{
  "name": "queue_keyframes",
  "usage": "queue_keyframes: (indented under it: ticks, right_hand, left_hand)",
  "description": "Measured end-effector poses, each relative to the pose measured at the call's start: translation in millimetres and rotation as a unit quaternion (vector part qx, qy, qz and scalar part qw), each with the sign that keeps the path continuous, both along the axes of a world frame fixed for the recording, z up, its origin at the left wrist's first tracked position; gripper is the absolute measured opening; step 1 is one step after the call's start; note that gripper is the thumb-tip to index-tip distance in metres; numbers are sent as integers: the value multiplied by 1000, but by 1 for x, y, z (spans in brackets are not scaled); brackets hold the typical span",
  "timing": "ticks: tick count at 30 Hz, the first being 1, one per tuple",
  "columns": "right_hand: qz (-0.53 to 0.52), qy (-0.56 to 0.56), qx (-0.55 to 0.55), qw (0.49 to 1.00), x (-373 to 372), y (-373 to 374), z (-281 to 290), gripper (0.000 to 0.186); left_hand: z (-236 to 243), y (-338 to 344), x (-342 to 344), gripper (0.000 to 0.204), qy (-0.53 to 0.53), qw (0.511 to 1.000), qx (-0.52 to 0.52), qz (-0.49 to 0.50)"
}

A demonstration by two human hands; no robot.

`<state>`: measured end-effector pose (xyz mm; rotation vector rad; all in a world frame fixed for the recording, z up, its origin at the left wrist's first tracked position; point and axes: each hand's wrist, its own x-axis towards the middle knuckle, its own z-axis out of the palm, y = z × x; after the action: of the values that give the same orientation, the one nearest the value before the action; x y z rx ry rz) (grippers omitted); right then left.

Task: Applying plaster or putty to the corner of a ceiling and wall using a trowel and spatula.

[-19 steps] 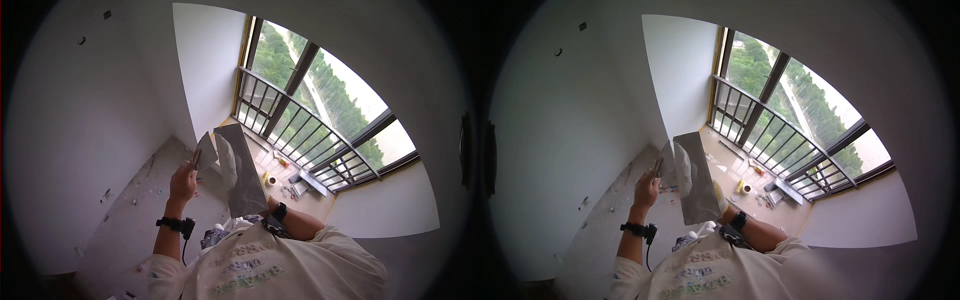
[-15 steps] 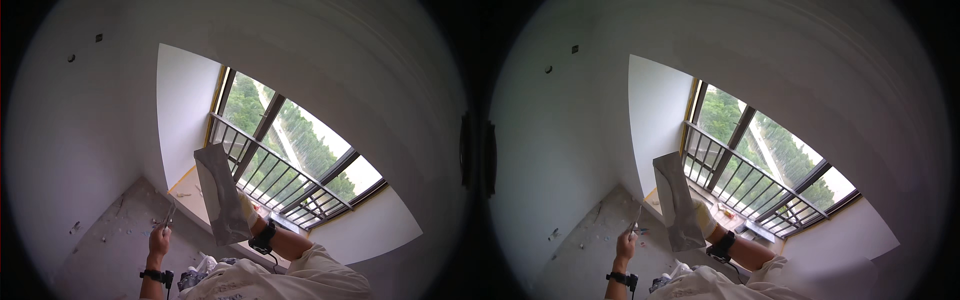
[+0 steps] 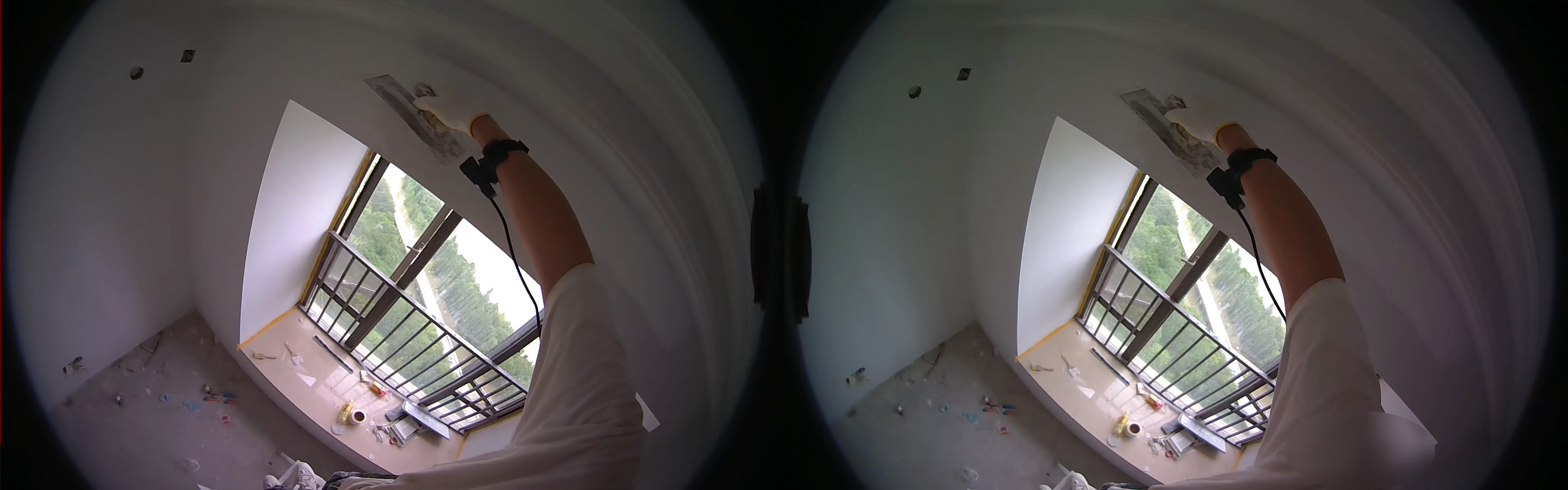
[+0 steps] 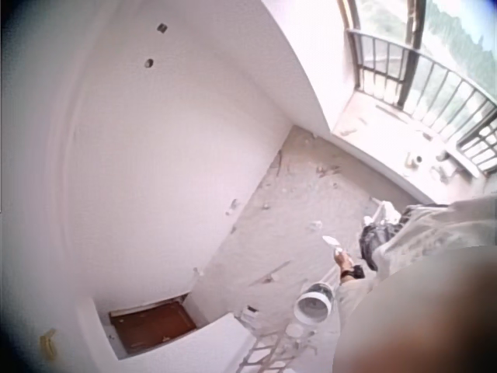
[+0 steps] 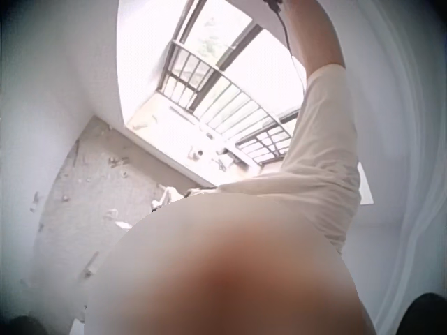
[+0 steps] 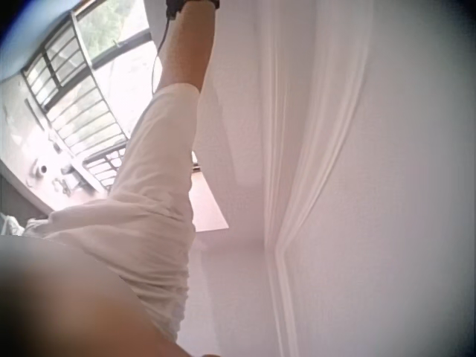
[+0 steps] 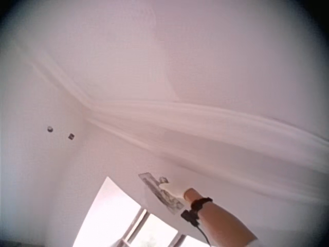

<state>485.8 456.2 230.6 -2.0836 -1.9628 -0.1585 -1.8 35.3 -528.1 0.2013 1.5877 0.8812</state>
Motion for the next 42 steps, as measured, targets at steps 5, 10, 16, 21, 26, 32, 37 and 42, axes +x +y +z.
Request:
queue_keyframes:
  ticks: [5,10,16,21,26,32,37,42]
  right_hand:
    - [-13,-356,152,922,11,43,-9,43]
    - [-28,-396,150,905,5,69,-70,37]
    - [-61,-341,54,936,-14,89,-213,32]
    - [-2,-119,15,993,-27,12,-280,42]
    - [199,703,-31,682,-33,-113,-324,28]
    - [296,865,85,396,-70,-232,-361,43]
    - [202,511,-175,817,-42,-243,-358,17]
    - [135,207,-306,919,3,-224,-305,15]
  left_hand:
    - [40,-21,16,33,6,999,-28,29]
    - [58,-10,26,31,2,999,-37,35]
    - [55,-17,11,29,-5,999,-33,40]
    - [72,6,6,24,-47,997,52,45]
    - [158,90,48,33,-379,882,254,-114]
    - [264,172,129,33,-458,744,247,-419]
    - [298,198,128,32,-443,758,210,-430]
    - [307,213,112,35,-466,771,274,-336]
